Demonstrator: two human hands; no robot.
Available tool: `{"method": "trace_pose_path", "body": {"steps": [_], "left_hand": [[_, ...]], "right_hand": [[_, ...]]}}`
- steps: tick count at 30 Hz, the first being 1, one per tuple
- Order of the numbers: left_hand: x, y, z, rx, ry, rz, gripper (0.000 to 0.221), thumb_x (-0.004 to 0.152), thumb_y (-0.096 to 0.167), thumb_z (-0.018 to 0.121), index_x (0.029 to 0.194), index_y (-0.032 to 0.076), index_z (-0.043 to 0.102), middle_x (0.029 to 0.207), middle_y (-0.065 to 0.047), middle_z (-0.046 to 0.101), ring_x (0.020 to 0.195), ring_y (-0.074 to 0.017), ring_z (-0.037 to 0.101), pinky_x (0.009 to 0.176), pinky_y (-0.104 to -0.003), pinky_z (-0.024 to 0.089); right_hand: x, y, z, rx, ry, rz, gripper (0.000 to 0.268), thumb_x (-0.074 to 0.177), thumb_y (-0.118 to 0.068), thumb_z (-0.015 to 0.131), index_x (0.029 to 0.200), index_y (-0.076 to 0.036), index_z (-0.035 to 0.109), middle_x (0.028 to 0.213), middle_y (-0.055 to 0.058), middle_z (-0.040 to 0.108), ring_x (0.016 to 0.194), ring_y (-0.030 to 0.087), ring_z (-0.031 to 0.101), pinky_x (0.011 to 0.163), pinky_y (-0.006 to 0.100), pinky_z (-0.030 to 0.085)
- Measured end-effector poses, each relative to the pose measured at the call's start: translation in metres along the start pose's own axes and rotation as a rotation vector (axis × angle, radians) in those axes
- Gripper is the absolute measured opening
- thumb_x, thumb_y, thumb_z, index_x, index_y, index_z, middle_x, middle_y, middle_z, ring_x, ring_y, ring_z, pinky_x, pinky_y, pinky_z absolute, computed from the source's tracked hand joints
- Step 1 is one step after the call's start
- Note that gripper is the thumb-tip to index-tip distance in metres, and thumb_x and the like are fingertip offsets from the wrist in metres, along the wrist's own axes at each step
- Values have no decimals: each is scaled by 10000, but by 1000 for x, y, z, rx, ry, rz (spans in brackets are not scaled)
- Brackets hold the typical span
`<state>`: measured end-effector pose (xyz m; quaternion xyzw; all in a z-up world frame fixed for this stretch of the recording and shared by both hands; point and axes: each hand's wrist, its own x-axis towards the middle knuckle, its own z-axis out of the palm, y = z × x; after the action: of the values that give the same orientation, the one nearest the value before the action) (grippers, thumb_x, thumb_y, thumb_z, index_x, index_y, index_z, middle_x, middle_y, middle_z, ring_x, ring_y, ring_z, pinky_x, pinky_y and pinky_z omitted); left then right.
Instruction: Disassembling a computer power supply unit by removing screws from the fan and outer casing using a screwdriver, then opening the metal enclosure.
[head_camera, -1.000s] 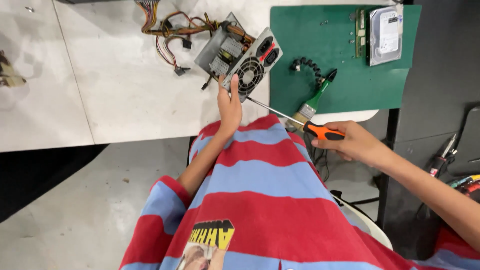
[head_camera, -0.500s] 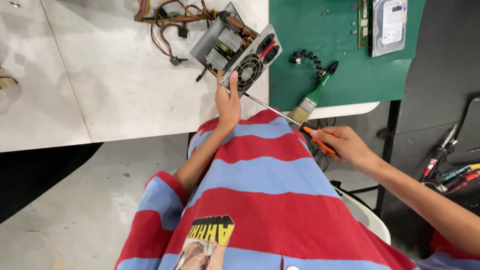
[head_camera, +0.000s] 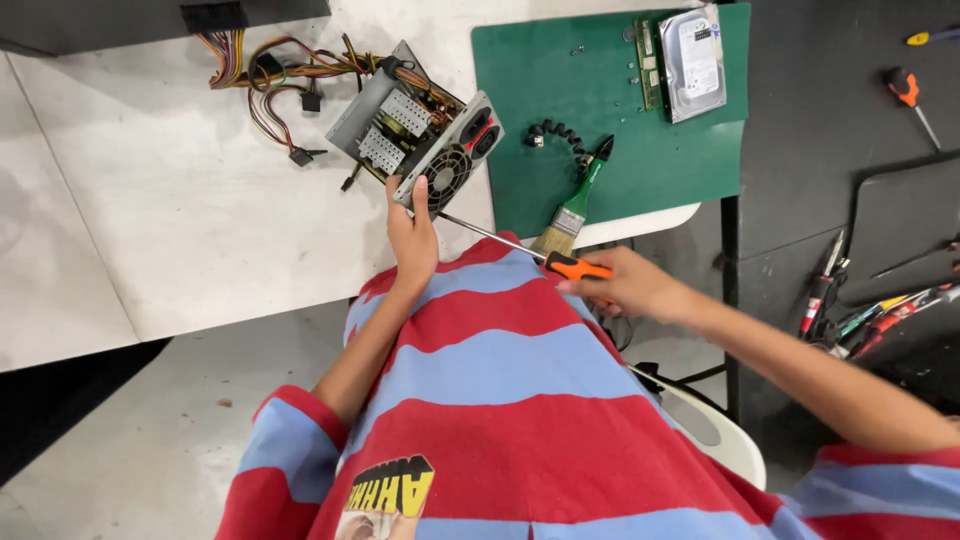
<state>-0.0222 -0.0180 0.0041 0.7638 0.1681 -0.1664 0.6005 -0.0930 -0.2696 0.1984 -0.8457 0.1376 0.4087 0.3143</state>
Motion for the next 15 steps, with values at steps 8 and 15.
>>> {"method": "trace_pose_path", "body": {"steps": [8,15], "left_hand": [[10,26,-2,-94,81,23,747,1107,516,469,1525,-92,359,1520,-367,441,1444,-480,417,1223,-554,305],[-5,41,-3,-118,24,12,758,1111,534,440,1571,-53,310,1530,-324,453,1442,-467,428,1179,-571,371]], "right_hand": [[-16,26,13,-1336,661,-583,311,971,-209,593,1275,-155,620,859,-43,462,726,94,555,449,153,382],[-12,-43,-31,811,-206,309,254,890,-128,730,792,49,575,633,35,358,354,77,307,241,172,183]]}}
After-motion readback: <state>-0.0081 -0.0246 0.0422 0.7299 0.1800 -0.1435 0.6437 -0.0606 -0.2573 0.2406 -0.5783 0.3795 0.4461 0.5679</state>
